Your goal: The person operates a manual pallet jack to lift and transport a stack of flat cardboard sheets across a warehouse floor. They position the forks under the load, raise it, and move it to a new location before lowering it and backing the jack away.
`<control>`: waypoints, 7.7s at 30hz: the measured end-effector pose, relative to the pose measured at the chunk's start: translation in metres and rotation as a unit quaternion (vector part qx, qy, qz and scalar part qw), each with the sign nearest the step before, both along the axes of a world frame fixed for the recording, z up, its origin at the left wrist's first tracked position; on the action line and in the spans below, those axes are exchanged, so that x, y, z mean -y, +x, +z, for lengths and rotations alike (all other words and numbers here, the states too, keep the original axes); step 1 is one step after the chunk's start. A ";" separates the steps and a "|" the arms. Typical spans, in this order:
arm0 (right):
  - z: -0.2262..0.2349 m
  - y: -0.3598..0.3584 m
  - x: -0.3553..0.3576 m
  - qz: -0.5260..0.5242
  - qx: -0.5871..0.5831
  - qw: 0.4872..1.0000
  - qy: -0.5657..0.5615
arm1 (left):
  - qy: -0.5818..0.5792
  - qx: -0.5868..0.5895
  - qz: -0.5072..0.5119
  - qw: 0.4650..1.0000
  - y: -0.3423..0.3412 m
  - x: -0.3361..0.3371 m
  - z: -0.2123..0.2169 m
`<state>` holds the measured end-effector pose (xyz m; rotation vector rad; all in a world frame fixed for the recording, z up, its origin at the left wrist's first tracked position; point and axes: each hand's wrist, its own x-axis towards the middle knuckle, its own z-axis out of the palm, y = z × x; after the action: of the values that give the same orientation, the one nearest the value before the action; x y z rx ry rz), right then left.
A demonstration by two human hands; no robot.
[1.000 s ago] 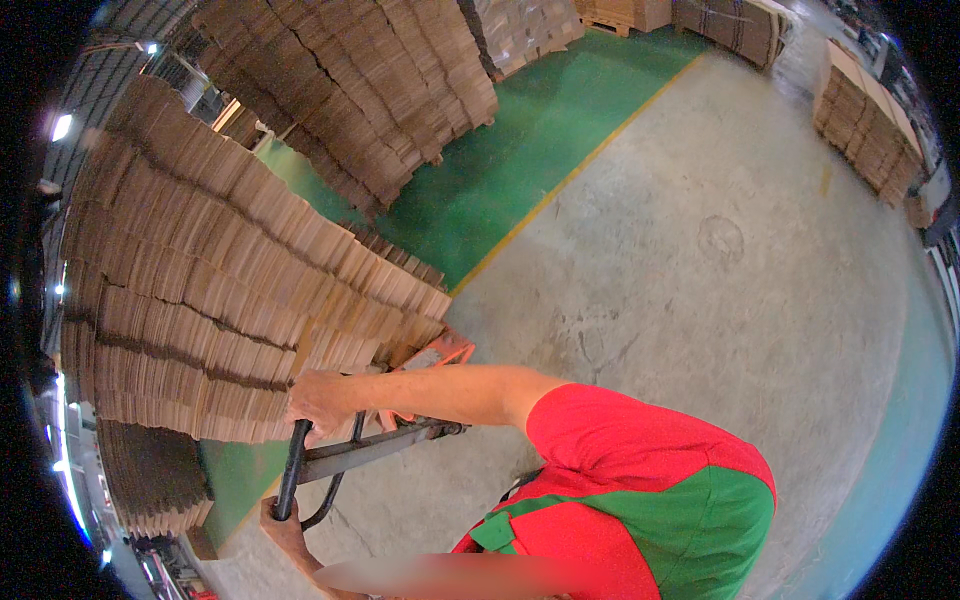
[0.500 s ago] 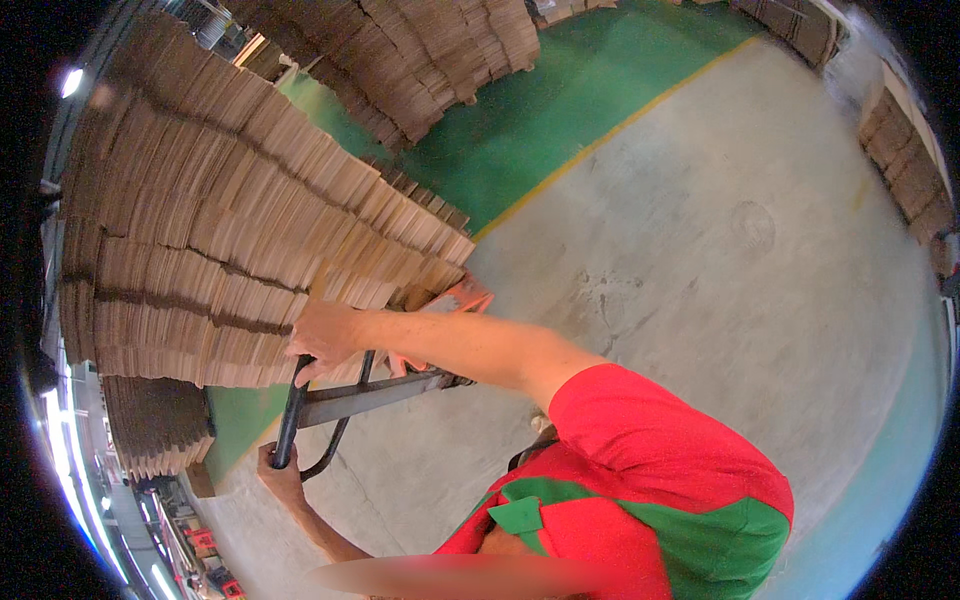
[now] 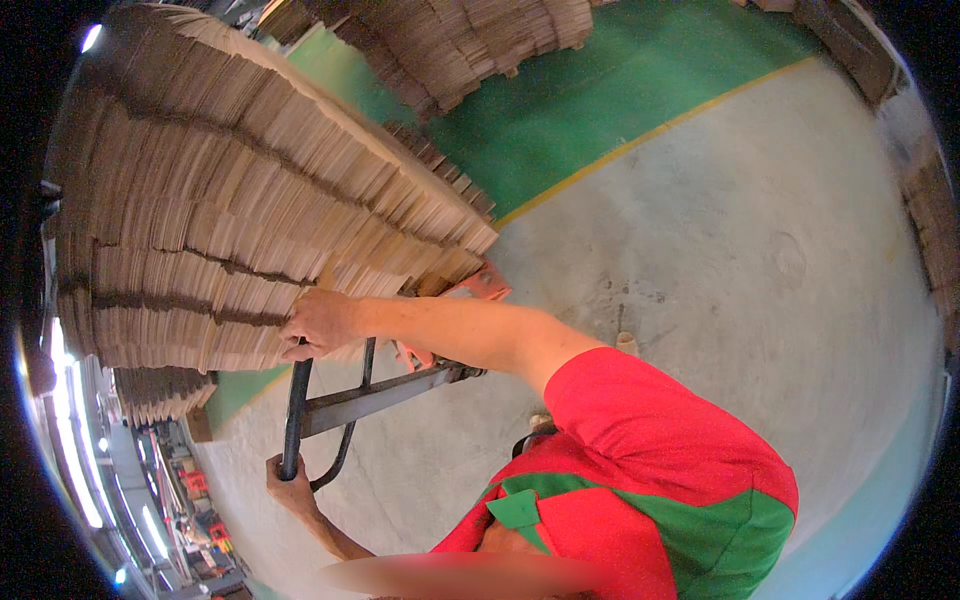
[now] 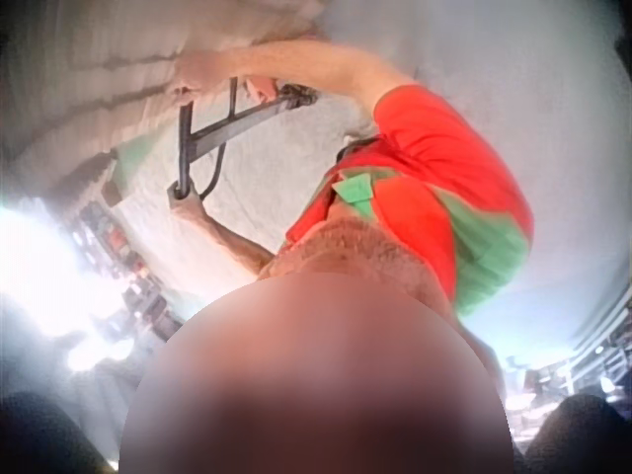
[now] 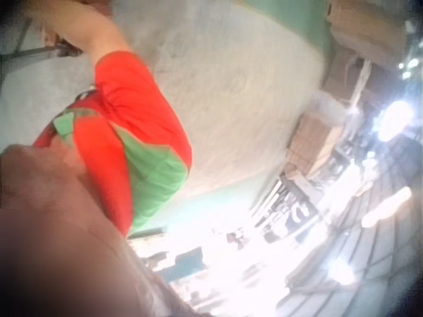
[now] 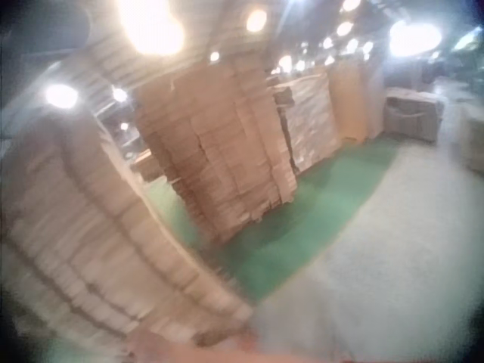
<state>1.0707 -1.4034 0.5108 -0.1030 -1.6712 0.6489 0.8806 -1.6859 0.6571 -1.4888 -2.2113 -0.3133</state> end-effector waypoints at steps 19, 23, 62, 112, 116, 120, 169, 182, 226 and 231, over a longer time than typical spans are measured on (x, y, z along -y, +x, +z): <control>-0.021 -0.047 -0.067 0.030 -0.088 0.996 0.010 | 0.077 -0.062 0.055 0.994 0.069 -0.002 -0.035; -0.023 -0.033 -0.065 0.053 -0.053 0.997 0.007 | 0.094 -0.033 0.090 0.991 0.087 0.004 -0.043; -0.003 -0.037 -0.060 0.080 -0.034 0.996 0.002 | 0.074 -0.224 0.081 0.969 0.062 0.007 -0.038; -0.023 -0.041 -0.010 0.021 -0.042 0.998 -0.029 | 0.125 -0.236 0.059 0.962 -0.024 0.016 -0.052; -0.020 -0.047 -0.013 -0.007 -0.088 0.996 -0.016 | 0.179 -0.209 0.071 0.959 -0.024 0.007 -0.055; -0.019 -0.053 -0.013 -0.025 -0.076 0.996 -0.035 | 0.178 -0.236 0.092 0.951 -0.026 0.007 -0.053; 0.006 -0.058 -0.213 0.019 -0.127 0.991 0.038 | 0.160 -0.242 0.077 0.954 -0.054 -0.167 -0.026; 0.031 -0.209 -0.168 -0.091 -0.088 0.991 -0.047 | 0.138 -0.185 0.050 0.972 -0.214 -0.161 0.027; 0.042 -0.495 -0.206 -0.324 -0.125 0.935 -0.066 | 0.074 -0.100 -0.230 0.965 -0.638 -0.395 0.042; 0.032 -0.527 -0.203 -0.386 -0.090 0.913 -0.095 | 0.078 -0.111 -0.284 0.949 -0.679 -0.417 0.030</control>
<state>0.5441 -1.2006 0.5429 -0.7802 -1.2384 0.1981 0.2021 -1.2687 0.6875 -1.9387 -1.5136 -0.4620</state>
